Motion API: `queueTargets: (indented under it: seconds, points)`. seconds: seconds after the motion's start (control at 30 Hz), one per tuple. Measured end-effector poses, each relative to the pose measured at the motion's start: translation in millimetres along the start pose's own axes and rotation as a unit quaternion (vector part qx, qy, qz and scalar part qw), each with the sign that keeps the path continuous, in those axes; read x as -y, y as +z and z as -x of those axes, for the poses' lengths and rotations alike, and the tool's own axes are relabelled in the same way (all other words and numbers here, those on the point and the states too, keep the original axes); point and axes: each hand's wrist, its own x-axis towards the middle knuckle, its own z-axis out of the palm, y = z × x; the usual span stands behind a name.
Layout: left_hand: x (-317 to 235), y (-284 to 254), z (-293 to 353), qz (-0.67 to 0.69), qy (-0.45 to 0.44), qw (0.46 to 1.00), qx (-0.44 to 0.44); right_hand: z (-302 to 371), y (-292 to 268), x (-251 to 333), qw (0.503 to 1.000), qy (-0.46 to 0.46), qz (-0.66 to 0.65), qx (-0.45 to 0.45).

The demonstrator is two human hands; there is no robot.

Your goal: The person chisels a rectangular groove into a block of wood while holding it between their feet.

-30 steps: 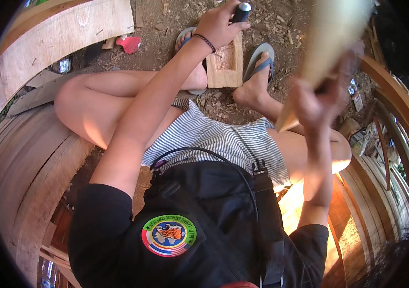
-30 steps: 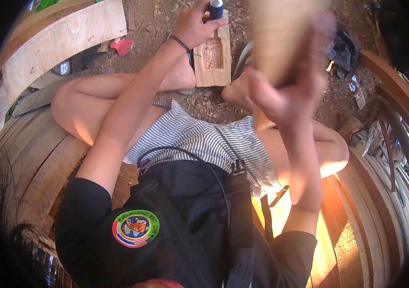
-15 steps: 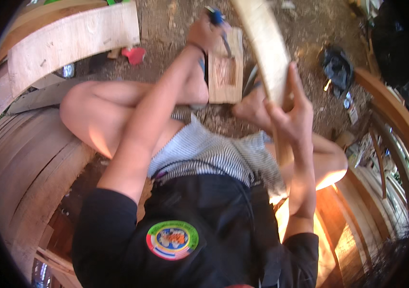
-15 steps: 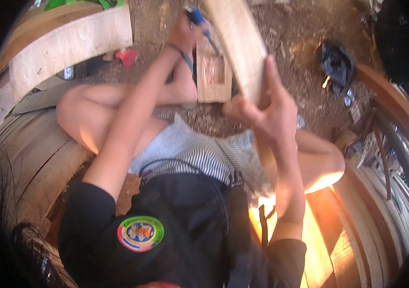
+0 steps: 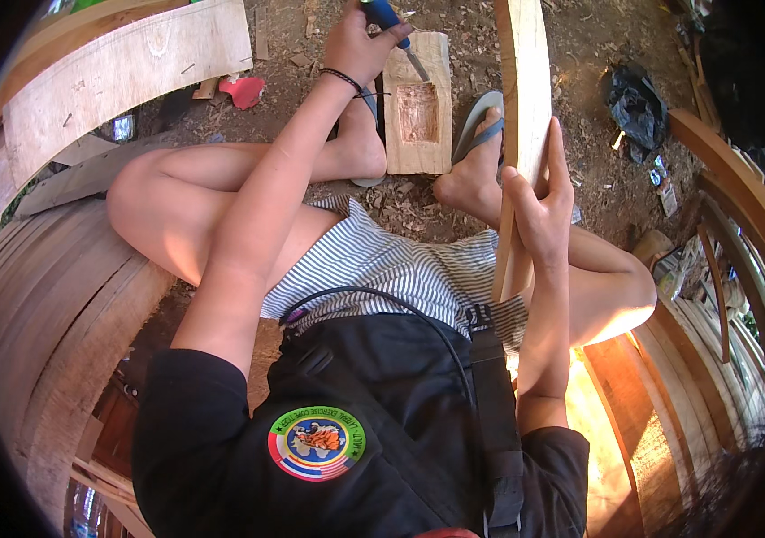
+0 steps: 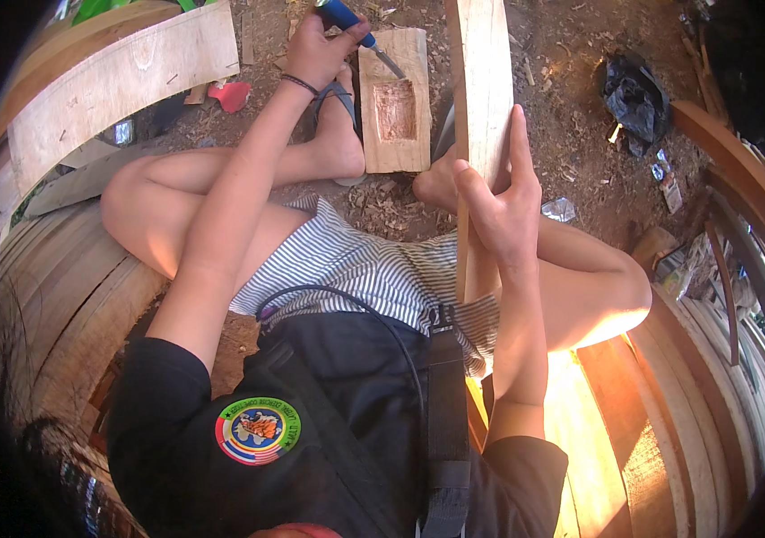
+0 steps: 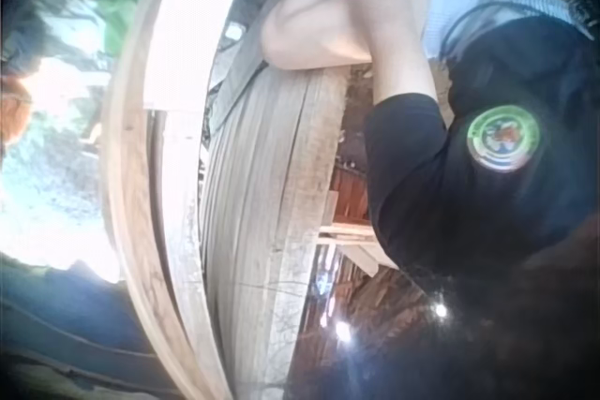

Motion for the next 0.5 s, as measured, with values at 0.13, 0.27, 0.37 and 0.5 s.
queueTargets:
  seconds: [0.13, 0.27, 0.37, 0.5]
  points:
    - [-1, 0, 4, 0.038, 0.006, 0.999, 0.016, -1, 0, -6, 1.000, -0.007, 0.005, 0.001]
    - [10, 0, 3, 0.067, 0.032, 0.997, 0.035, 2, 0, -3, 1.000, 0.015, -0.008, -0.003]
    - [11, 1, 4, 0.070, 0.049, 0.996, 0.031, 1, 0, 0, 1.000, 0.006, -0.005, -0.007]
    - [8, 2, 5, 0.050, 0.052, 0.997, 0.034, 0, -1, -4, 1.000, 0.009, 0.006, -0.008]
